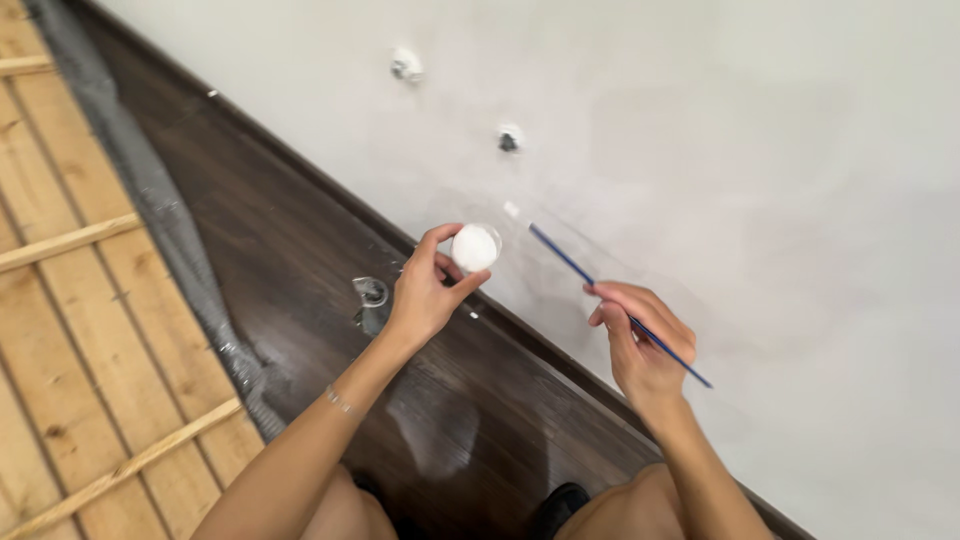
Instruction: The person uses a small brush to apply white filler paste from a small container onto several small holes in a white wall. The person repeatedly dips the brush into the container and carefully fills each hole, smoothing the surface around the openings.
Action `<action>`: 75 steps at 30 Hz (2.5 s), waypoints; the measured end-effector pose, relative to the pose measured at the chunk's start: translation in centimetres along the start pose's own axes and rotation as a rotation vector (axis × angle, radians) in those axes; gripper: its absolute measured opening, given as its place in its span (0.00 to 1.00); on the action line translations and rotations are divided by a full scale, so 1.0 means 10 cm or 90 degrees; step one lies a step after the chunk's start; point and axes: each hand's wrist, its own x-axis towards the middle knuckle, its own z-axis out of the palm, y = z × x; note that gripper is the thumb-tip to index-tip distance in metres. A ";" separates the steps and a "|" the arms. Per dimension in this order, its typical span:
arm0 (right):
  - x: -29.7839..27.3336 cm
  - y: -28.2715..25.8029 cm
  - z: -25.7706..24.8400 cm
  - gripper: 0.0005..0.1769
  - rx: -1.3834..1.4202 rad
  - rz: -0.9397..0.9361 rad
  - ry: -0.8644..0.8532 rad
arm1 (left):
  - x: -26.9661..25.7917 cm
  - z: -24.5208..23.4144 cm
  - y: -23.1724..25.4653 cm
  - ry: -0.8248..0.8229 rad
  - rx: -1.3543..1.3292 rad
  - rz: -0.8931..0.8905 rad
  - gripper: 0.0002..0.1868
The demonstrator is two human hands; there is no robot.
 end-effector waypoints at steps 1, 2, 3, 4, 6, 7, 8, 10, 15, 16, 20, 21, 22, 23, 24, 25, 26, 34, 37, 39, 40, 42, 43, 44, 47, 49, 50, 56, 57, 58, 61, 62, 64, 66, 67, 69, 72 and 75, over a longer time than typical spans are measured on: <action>-0.06 -0.02 -0.06 0.09 0.014 0.005 0.019 | -0.04 0.02 0.06 0.005 -0.017 0.041 0.44; -0.11 -0.01 -0.11 0.11 0.030 0.011 0.037 | -0.08 0.03 0.11 0.010 -0.034 0.081 0.45; -0.15 0.00 -0.15 0.13 0.046 0.016 0.055 | -0.09 0.06 0.15 0.016 -0.051 0.121 0.46; -0.18 0.02 -0.18 0.14 0.047 0.009 0.058 | -0.12 0.08 0.19 0.013 -0.025 0.150 0.45; -0.24 0.06 -0.24 0.16 0.050 -0.006 0.061 | -0.16 0.15 0.26 0.009 0.024 0.211 0.44; -0.29 0.06 -0.27 0.16 0.052 0.010 0.054 | -0.21 0.20 0.29 0.000 0.027 0.212 0.43; -0.29 0.06 -0.28 0.15 0.056 0.017 0.047 | -0.23 0.23 0.33 -0.002 0.028 0.220 0.42; -0.27 0.07 -0.30 0.15 0.045 0.018 0.027 | -0.26 0.28 0.39 0.002 0.028 0.241 0.40; -0.23 0.09 -0.32 0.12 -0.021 0.034 -0.016 | -0.29 0.39 0.50 0.026 0.009 0.280 0.39; -0.22 0.09 -0.33 0.12 -0.004 0.041 -0.003 | -0.29 0.40 0.52 0.033 0.012 0.278 0.39; -0.21 0.11 -0.36 0.12 0.004 0.031 0.030 | -0.27 0.43 0.59 0.058 0.011 0.292 0.39; -0.20 0.12 -0.37 0.12 -0.010 0.018 0.034 | -0.26 0.44 0.60 0.066 0.007 0.301 0.39; -0.20 0.12 -0.37 0.12 -0.009 0.013 0.034 | -0.26 0.46 0.62 0.067 0.006 0.295 0.39; -0.20 0.13 -0.36 0.13 -0.008 0.009 0.033 | -0.25 0.49 0.62 0.068 0.004 0.289 0.39; -0.21 0.13 -0.35 0.13 -0.006 0.005 0.033 | -0.25 0.50 0.63 0.068 0.004 0.282 0.39; -0.21 0.15 -0.34 0.13 0.014 0.005 0.047 | -0.24 0.53 0.62 0.067 -0.001 0.280 0.39; -0.20 0.18 -0.33 0.14 0.036 0.005 0.060 | -0.24 0.55 0.61 0.067 -0.005 0.279 0.40; -0.18 0.32 -0.34 0.15 0.107 0.000 0.089 | -0.18 0.69 0.62 0.061 -0.063 0.227 0.41; -0.16 0.36 -0.37 0.15 0.118 0.010 0.092 | -0.15 0.71 0.64 0.062 -0.087 0.218 0.42; -0.17 0.39 -0.39 0.16 0.173 0.013 0.116 | -0.15 0.73 0.65 0.071 -0.082 0.224 0.41; -0.17 0.40 -0.38 0.16 0.165 0.018 0.127 | -0.15 0.74 0.66 0.073 -0.093 0.224 0.41; -0.18 0.43 -0.36 0.17 0.153 0.031 0.149 | -0.15 0.75 0.68 0.076 -0.113 0.224 0.41; -0.16 0.45 -0.37 0.17 0.167 0.034 0.146 | -0.13 0.74 0.69 0.072 -0.111 0.220 0.42; -0.14 0.48 -0.39 0.18 0.181 0.040 0.142 | -0.13 0.75 0.69 0.067 -0.110 0.214 0.43; -0.14 0.55 -0.40 0.18 0.189 0.013 0.172 | -0.12 0.75 0.70 0.063 -0.115 0.206 0.44; -0.17 0.58 -0.39 0.18 0.202 0.012 0.188 | -0.12 0.73 0.70 0.064 -0.119 0.208 0.44; -0.17 0.60 -0.39 0.18 0.216 0.025 0.185 | -0.11 0.73 0.72 0.066 -0.122 0.211 0.44; -0.13 0.59 -0.41 0.18 0.197 -0.026 0.224 | -0.10 0.64 0.89 0.078 -0.130 0.225 0.44; -0.09 0.56 -0.43 0.18 0.198 -0.046 0.225 | -0.10 0.61 0.94 0.081 -0.128 0.229 0.44; -0.06 0.54 -0.44 0.18 0.185 -0.068 0.227 | -0.09 0.57 0.99 0.095 -0.136 0.256 0.43; 0.08 0.39 -0.52 0.18 0.165 -0.121 0.228 | -0.10 0.43 1.19 0.129 -0.152 0.316 0.41; 0.11 0.34 -0.53 0.18 0.170 -0.126 0.226 | -0.11 0.39 1.23 0.134 -0.151 0.321 0.41; 0.18 0.26 -0.56 0.18 0.168 -0.127 0.213 | -0.11 0.34 1.32 0.133 -0.150 0.320 0.41; 0.28 0.15 -0.62 0.18 0.153 -0.124 0.189 | -0.09 0.30 1.42 0.122 -0.151 0.312 0.42; 0.34 0.09 -0.65 0.18 0.147 -0.127 0.185 | -0.08 0.27 1.47 0.119 -0.150 0.314 0.42; 0.45 -0.02 -0.71 0.18 0.134 -0.130 0.181 | -0.04 0.22 1.56 0.108 -0.147 0.316 0.42; 0.59 -0.22 -0.86 0.16 0.077 -0.134 0.189 | 0.05 0.15 1.73 0.091 -0.155 0.330 0.41; 0.74 -0.54 -0.96 0.16 0.052 -0.129 0.217 | 0.16 0.03 1.99 0.064 -0.175 0.318 0.39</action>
